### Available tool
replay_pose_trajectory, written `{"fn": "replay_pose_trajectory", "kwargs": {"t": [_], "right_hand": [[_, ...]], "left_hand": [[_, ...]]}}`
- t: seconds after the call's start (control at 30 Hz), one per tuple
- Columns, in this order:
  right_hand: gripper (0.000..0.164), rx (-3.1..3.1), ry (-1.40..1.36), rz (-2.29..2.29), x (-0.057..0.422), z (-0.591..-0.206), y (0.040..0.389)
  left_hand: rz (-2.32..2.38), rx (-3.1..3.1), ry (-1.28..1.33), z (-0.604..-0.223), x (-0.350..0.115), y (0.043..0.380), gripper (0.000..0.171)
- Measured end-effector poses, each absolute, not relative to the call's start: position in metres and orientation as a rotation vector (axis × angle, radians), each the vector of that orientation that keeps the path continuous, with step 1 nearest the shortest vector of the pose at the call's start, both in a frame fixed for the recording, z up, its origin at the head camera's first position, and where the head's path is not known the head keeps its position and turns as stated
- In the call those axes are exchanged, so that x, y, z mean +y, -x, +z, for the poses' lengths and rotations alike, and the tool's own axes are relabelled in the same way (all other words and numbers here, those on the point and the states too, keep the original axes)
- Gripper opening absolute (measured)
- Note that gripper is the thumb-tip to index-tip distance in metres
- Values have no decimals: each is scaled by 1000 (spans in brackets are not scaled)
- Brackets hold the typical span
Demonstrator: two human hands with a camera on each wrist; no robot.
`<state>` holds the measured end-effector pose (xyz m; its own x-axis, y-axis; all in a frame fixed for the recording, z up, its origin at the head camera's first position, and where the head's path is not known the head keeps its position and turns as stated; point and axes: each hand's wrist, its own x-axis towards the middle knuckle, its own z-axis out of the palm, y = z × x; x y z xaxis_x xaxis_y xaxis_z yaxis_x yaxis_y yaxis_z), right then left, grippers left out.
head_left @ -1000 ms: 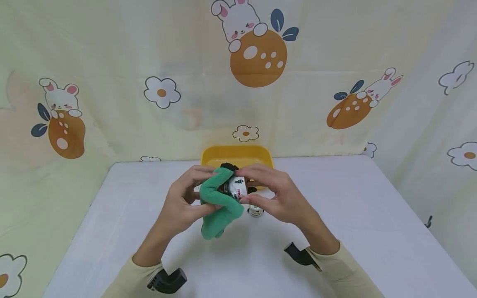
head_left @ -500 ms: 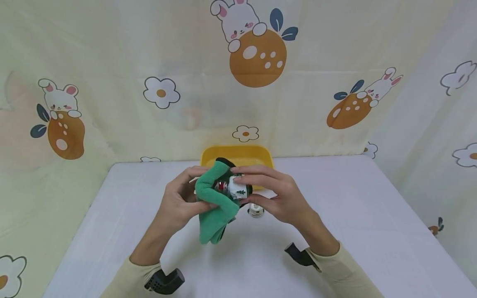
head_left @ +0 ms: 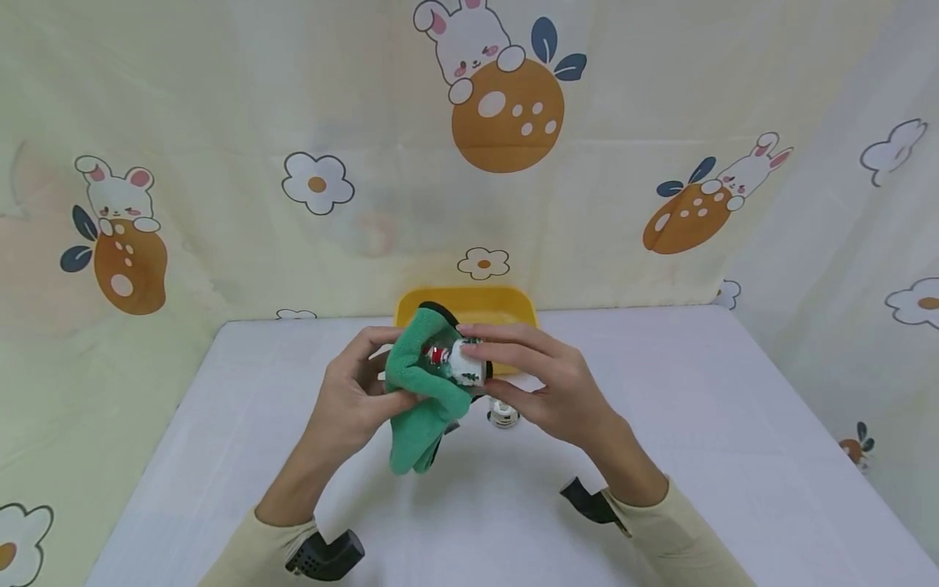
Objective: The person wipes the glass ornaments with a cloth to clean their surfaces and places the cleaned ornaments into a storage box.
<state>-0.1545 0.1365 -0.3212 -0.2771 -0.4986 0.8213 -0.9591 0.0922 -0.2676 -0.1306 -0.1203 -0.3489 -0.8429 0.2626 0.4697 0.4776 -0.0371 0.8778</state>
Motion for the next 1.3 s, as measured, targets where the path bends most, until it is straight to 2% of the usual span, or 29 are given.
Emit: {"fn": "replay_pose_trajectory", "kwargs": {"t": [0.37, 0.47, 0.63, 0.7, 1.1, 1.3], "right_hand": [[61, -2050, -1266, 1366, 136, -322, 148], [58, -2088, -1222, 1393, 135, -323, 147], [35, -2139, -1167, 1407, 135, -325, 148], [31, -2154, -1158, 1405, 135, -327, 148], [38, -2185, -1194, 1423, 134, -324, 148], [56, -2138, -1253, 1429, 135, -322, 149]], "left_hand": [[-1873, -2031, 833, -347, -117, 127, 60], [-1858, -2019, 852, -348, -116, 127, 60], [-1816, -2022, 880, -350, -115, 128, 60], [-1806, -2030, 886, -351, -115, 129, 60], [-1851, -2052, 876, -350, -117, 126, 59], [-1892, -2055, 860, -350, -119, 127, 59]]}}
